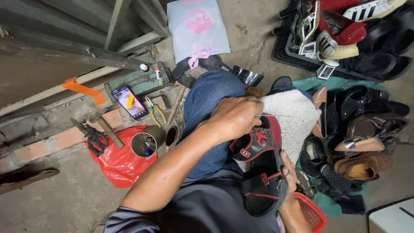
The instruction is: Repairing a sandal by hand-stitching the sole using a cobbler awl and thread, then finishing the thread with a lighter.
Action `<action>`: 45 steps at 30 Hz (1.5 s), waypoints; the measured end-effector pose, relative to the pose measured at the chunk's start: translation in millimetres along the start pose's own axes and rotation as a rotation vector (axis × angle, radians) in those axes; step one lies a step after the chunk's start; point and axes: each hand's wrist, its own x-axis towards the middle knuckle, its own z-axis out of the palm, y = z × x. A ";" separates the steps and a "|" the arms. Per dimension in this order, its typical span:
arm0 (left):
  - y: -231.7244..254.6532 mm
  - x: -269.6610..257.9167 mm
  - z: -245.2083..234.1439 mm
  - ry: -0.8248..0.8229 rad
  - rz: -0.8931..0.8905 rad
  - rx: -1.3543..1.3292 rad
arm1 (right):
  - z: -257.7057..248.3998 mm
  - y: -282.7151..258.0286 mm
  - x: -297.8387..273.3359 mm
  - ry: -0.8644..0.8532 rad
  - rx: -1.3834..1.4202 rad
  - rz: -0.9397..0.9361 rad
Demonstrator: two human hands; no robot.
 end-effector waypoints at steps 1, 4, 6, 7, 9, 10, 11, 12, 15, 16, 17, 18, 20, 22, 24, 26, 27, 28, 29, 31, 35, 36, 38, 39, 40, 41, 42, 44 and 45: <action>-1.2 0.9 0.0 -0.014 0.016 -0.028 | 4.5 -12.1 6.7 -0.073 -0.067 -0.324; -3.9 0.5 -2.3 -0.025 0.068 -0.070 | 10.7 -22.3 15.7 -0.133 -0.128 -0.668; -5.1 -0.1 -3.3 -0.024 0.107 -0.083 | 9.0 -15.5 15.8 -0.116 -0.121 -0.690; -5.2 -0.4 -3.2 -0.019 0.111 -0.085 | 6.4 -9.7 14.3 -0.113 -0.124 -0.679; -5.7 1.3 -0.1 -0.016 0.116 -0.085 | 6.9 -14.5 13.6 -0.108 -0.127 -0.668; -6.1 3.2 3.0 0.004 0.083 -0.057 | 10.0 -25.0 14.3 -0.127 -0.150 -0.659; -6.2 5.3 6.6 0.024 0.050 -0.029 | 12.7 -35.2 14.7 -0.145 -0.173 -0.648; -2.6 3.7 4.0 0.022 0.052 -0.028 | 8.8 -26.3 10.3 -0.143 -0.173 -0.648; 4.4 0.2 -1.1 -0.039 -0.014 -0.010 | 5.7 -17.5 5.7 -0.084 -0.249 -0.546; 5.1 0.2 -0.1 -0.021 -0.004 -0.009 | 9.1 -26.4 9.6 -0.087 -0.265 -0.616; 5.9 0.6 0.6 -0.001 0.005 -0.008 | 12.0 -35.4 14.6 -0.092 -0.280 -0.687; 5.8 -0.5 0.2 -0.001 0.005 -0.009 | 9.7 -26.4 12.2 -0.092 -0.280 -0.687; 6.7 -2.1 -0.4 0.016 0.025 -0.063 | 3.5 -9.5 7.0 -0.111 -0.173 -0.597; 2.2 -0.3 6.4 0.059 0.066 -0.040 | 6.3 -17.3 9.7 -0.099 -0.185 -0.620; -2.8 0.9 11.7 0.100 0.106 -0.018 | 4.8 -14.3 8.2 -0.087 -0.196 -0.639; -7.0 2.9 15.3 0.113 0.151 0.010 | -2.0 0.1 4.1 -0.098 -0.215 -0.608; -5.8 2.2 13.8 0.113 0.152 0.011 | -4.3 8.6 -0.3 -0.097 -0.215 -0.609; -4.5 1.4 12.4 0.158 0.155 -0.017 | -6.7 17.1 -4.7 -0.078 -0.163 -0.514; -3.0 0.7 10.9 0.203 0.158 -0.044 | -8.8 25.9 -9.1 -0.058 -0.110 -0.420; 3.9 -4.4 0.6 0.197 0.128 -0.094 | -8.3 24.5 -9.2 -0.070 -0.113 -0.416; 17.2 -9.1 -5.4 0.218 0.033 -0.209 | 5.4 -21.0 12.0 -0.068 -0.330 -0.656; 20.2 -10.8 -5.4 0.218 0.033 -0.209 | 4.7 -19.5 10.8 -0.067 -0.330 -0.655; 24.8 -15.2 -5.7 0.215 0.022 -0.219 | 4.2 -16.3 8.8 -0.077 -0.382 -0.626; 25.3 -17.7 -2.7 0.215 0.022 -0.220 | 8.7 -29.1 11.7 -0.076 -0.382 -0.625; 25.9 -19.9 0.4 0.258 0.024 -0.268 | 13.1 -41.9 14.9 -0.083 -0.456 -0.677; 26.3 -22.8 3.4 0.302 0.026 -0.316 | 17.7 -54.8 17.6 -0.091 -0.530 -0.727; 24.8 -26.6 3.4 0.302 0.025 -0.317 | 22.7 -66.8 18.6 -0.092 -0.530 -0.727; 22.0 -33.6 3.4 0.255 -0.015 -0.490 | 32.2 -90.6 21.3 -0.105 -0.643 -0.740; 18.1 -38.5 2.7 0.255 -0.015 -0.491 | 34.5 -97.3 22.4 -0.105 -0.643 -0.740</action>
